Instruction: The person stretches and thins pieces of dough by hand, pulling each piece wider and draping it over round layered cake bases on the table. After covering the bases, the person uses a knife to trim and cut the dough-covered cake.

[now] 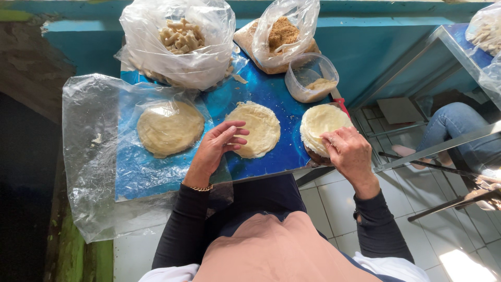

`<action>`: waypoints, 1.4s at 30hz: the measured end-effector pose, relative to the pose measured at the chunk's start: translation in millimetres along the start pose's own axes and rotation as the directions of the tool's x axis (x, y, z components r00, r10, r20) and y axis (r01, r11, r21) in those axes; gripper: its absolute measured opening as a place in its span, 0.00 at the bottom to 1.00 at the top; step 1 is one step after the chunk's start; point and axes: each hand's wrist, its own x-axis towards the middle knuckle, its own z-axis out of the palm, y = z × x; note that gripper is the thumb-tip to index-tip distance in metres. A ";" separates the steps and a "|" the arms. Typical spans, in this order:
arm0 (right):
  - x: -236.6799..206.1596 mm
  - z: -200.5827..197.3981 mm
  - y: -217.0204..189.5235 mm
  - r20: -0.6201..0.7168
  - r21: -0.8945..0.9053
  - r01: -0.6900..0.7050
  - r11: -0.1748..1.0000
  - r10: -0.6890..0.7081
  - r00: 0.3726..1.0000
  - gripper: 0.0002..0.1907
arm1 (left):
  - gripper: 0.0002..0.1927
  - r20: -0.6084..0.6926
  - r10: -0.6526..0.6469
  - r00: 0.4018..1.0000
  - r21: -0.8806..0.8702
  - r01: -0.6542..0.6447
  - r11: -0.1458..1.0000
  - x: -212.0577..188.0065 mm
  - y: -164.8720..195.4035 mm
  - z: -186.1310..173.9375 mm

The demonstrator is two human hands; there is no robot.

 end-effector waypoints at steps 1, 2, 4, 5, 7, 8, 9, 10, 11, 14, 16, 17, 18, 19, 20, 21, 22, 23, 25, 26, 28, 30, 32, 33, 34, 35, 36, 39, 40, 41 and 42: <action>-1.0 0.0 -0.6 -0.004 -0.016 0.024 1.000 -0.024 1.000 0.07 | 0.18 -0.001 -0.001 1.000 0.000 0.001 1.000 -0.2 0.2 0.8; -2.0 -0.1 -1.1 0.000 -0.018 0.019 1.000 -0.019 1.000 0.07 | 0.18 0.001 -0.001 1.000 0.005 0.001 1.000 -0.3 0.5 1.5; -4.7 -1.1 -2.0 0.012 -0.020 0.011 1.000 -0.011 1.000 0.08 | 0.18 0.000 -0.004 1.000 0.013 0.004 1.000 -1.1 0.6 3.1; -6.2 -1.9 -2.4 0.013 -0.030 0.010 0.999 -0.010 1.000 0.07 | 0.18 -0.002 -0.003 1.000 0.014 0.003 1.000 -1.7 0.4 3.8; -9.2 -4.2 -3.6 0.018 -0.051 0.006 0.999 -0.005 1.000 0.07 | 0.18 -0.004 -0.002 1.000 0.014 0.002 1.000 -2.9 -0.5 4.9; -10.6 -5.3 -4.8 0.028 -0.050 0.014 0.999 -0.012 1.000 0.09 | 0.18 -0.002 0.001 1.000 0.013 -0.001 1.000 -3.4 -1.1 5.2; -11.6 -6.1 -6.3 0.038 -0.050 0.021 0.999 -0.019 0.999 0.10 | 0.18 0.000 0.005 1.000 0.012 -0.005 1.000 -3.7 -1.9 5.2; -12.7 -7.0 -8.3 0.048 -0.050 0.028 0.998 -0.025 0.999 0.11 | 0.18 0.003 0.009 1.000 0.011 -0.009 1.000 -4.0 -3.0 5.1; -13.0 -7.9 -10.2 0.045 -0.035 0.017 0.999 -0.016 0.999 0.12 | 0.18 0.005 0.009 1.000 -0.002 -0.009 1.000 -3.2 -4.1 4.8; -12.7 -11.6 -17.8 0.014 0.008 -0.013 1.000 0.013 1.000 0.14 | 0.17 -0.042 0.062 0.997 -0.049 -0.064 0.997 -1.1 -8.3 3.0; -10.6 -13.3 -24.8 -0.034 0.034 -0.044 0.998 0.045 0.998 0.17 | 0.15 -0.139 0.155 0.978 -0.079 -0.167 0.983 1.2 -11.4 1.2; -8.6 -12.0 -30.0 -0.045 0.088 -0.033 0.996 0.038 0.998 0.16 | 0.13 -0.221 0.210 0.953 -0.055 -0.227 0.972 1.8 -13.0 0.1; -5.4 -9.6 -35.3 -0.056 0.141 -0.022 0.990 0.031 0.998 0.16 | 0.12 -0.299 0.264 0.917 -0.026 -0.284 0.958 2.8 -14.3 -1.1; -1.7 -6.1 -41.3 -0.068 0.192 -0.012 0.981 0.026 0.997 0.15 | 0.10 -0.373 0.315 0.873 0.007 -0.337 0.942 3.4 -15.6 -2.1; 2.4 1.1 -49.9 -0.045 0.239 0.040 0.970 -0.030 0.999 0.14 | 0.10 -0.406 0.333 0.851 0.027 -0.353 0.935 3.2 -17.4 -2.6; 7.8 10.2 -58.7 -0.026 0.286 0.091 0.954 -0.087 0.996 0.12 | 0.09 -0.438 0.352 0.827 0.048 -0.370 0.928 3.1 -18.5 -3.0; 13.8 20.6 -68.0 0.006 0.325 0.109 0.940 -0.117 0.993 0.10 | 0.08 -0.470 0.373 0.800 0.071 -0.387 0.919 3.2 -19.1 -3.5; 20.1 31.0 -76.1 0.036 0.364 0.127 0.923 -0.150 0.988 0.09 | 0.08 -0.468 0.380 0.798 0.083 -0.388 0.918 3.1 -19.8 -3.4; 34.2 49.2 -86.6 0.065 0.417 0.188 0.889 -0.235 0.970 0.10 | 0.08 -0.469 0.394 0.790 0.110 -0.390 0.914 2.7 -20.6 -2.2; 39.6 54.6 -88.3 0.079 0.444 0.217 0.869 -0.279 0.957 0.11 | 0.08 -0.462 0.399 0.792 0.122 -0.389 0.913 2.3 -20.9 -0.9; 48.2 60.2 -88.2 0.104 0.465 0.231 0.855 -0.311 0.945 0.08 | 0.08 -0.444 0.406 0.799 0.141 -0.385 0.912 2.5 -21.4 3.6; 53.9 60.3 -85.8 0.126 0.469 0.236 0.851 -0.329 0.936 0.06 | 0.08 -0.386 0.413 0.825 0.228 -0.348 0.909 2.6 -21.7 9.1; 58.1 58.0 -82.4 0.141 0.455 0.239 0.858 -0.334 0.932 0.04 | 0.08 -0.348 0.418 0.839 0.316 -0.314 0.895 3.4 -21.0 14.1; 60.1 57.0 -81.6 0.134 0.461 0.259 0.849 -0.355 0.925 0.06 | 0.08 -0.338 0.424 0.840 0.364 -0.299 0.882 3.5 -20.0 16.7; 61.0 55.8 -80.7 0.125 0.468 0.279 0.839 -0.375 0.918 0.09 | 0.07 -0.327 0.431 0.841 0.413 -0.283 0.866 3.5 -18.3 17.7; 62.6 55.6 -81.1 0.117 0.475 0.297 0.828 -0.394 0.912 0.12 | 0.07 -0.326 0.440 0.837 0.428 -0.284 0.858 3.5 -15.8 18.7; 64.1 56.5 -81.8 0.124 0.468 0.290 0.835 -0.387 0.914 0.09 | 0.07 -0.325 0.448 0.833 0.444 -0.284 0.850 3.4 -13.6 19.8; 68.4 60.9 -85.0 0.145 0.447 0.253 0.858 -0.348 0.926 0.05 | 0.07 -0.314 0.460 0.830 0.497 -0.270 0.825 0.7 -4.9 21.5; 70.0 62.7 -85.7 0.152 0.443 0.236 0.865 -0.331 0.931 0.05 | 0.06 -0.310 0.465 0.830 0.515 -0.264 0.815 -0.4 -1.8 22.0; 71.1 64.2 -85.8 0.159 0.440 0.219 0.871 -0.316 0.935 0.05 | 0.06 -0.250 0.495 0.832 0.555 -0.296 0.777 -2.1 1.3 22.2; 71.6 64.5 -84.4 0.175 0.460 0.213 0.862 -0.323 0.930 0.06 | 0.06 -0.190 0.520 0.833 0.591 -0.326 0.738 -5.1 3.7 22.5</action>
